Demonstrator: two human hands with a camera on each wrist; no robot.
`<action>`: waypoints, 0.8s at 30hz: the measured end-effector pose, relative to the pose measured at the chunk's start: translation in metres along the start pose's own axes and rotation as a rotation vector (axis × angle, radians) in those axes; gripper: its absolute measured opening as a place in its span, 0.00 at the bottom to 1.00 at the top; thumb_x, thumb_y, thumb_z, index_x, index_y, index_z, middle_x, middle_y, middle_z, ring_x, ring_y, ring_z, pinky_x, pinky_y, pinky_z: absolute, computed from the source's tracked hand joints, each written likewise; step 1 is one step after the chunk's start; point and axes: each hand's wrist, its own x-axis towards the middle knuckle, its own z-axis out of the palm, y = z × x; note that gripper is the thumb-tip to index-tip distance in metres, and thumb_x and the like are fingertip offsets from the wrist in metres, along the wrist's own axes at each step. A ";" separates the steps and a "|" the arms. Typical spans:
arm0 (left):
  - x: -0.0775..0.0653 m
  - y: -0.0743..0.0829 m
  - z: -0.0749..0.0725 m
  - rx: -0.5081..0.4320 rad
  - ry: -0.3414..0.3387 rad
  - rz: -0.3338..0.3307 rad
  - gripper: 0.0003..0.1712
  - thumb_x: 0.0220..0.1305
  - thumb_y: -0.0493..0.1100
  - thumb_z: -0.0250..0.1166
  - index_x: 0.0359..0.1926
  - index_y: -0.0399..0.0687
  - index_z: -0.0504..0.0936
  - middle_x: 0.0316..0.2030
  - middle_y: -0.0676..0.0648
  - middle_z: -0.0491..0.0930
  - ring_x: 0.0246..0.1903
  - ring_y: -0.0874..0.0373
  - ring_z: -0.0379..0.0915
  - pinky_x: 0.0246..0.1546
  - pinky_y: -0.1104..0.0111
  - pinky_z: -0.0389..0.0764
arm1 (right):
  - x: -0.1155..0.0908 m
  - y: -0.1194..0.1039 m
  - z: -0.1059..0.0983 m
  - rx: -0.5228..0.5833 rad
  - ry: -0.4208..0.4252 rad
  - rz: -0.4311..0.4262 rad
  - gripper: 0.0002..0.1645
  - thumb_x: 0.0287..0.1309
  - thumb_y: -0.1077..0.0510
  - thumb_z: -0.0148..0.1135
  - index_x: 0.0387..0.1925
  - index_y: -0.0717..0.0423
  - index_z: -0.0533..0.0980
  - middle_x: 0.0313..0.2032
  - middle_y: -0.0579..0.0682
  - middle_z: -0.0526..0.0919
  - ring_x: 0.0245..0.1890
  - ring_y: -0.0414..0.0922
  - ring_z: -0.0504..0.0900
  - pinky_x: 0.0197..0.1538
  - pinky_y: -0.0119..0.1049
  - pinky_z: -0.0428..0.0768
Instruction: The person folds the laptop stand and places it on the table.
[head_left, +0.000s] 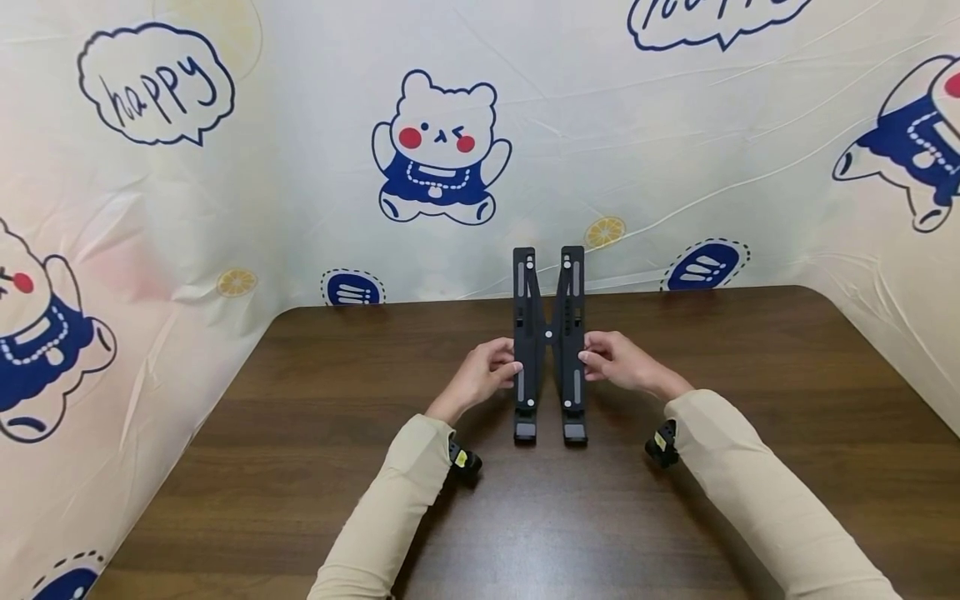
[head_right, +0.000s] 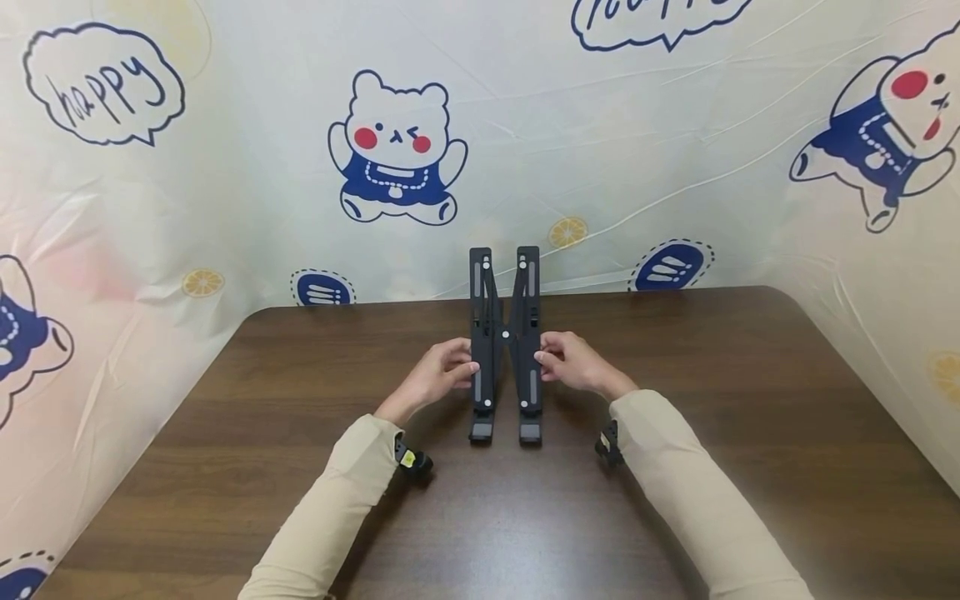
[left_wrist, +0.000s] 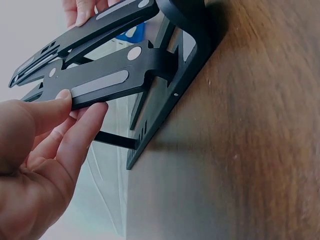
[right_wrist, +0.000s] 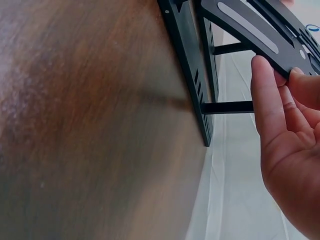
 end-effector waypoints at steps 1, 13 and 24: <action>0.000 0.000 0.001 0.001 -0.003 0.006 0.12 0.58 0.29 0.56 0.45 0.34 0.72 0.34 0.38 0.78 0.34 0.52 0.76 0.33 0.63 0.79 | 0.000 0.000 0.000 -0.001 -0.001 -0.004 0.05 0.61 0.69 0.46 0.30 0.68 0.67 0.27 0.57 0.74 0.31 0.54 0.75 0.38 0.47 0.77; 0.000 0.002 0.009 -0.024 -0.018 -0.017 0.17 0.58 0.32 0.57 0.50 0.34 0.70 0.38 0.37 0.77 0.38 0.48 0.75 0.32 0.65 0.79 | 0.007 -0.003 0.008 -0.027 -0.018 -0.029 0.05 0.61 0.69 0.46 0.30 0.67 0.67 0.28 0.58 0.75 0.30 0.50 0.78 0.36 0.44 0.78; -0.003 0.010 0.018 0.061 0.026 0.005 0.12 0.58 0.31 0.57 0.44 0.34 0.72 0.33 0.40 0.76 0.33 0.51 0.76 0.28 0.72 0.78 | 0.009 -0.007 0.014 -0.049 0.002 -0.021 0.04 0.60 0.69 0.47 0.33 0.68 0.69 0.30 0.57 0.76 0.31 0.47 0.78 0.34 0.37 0.79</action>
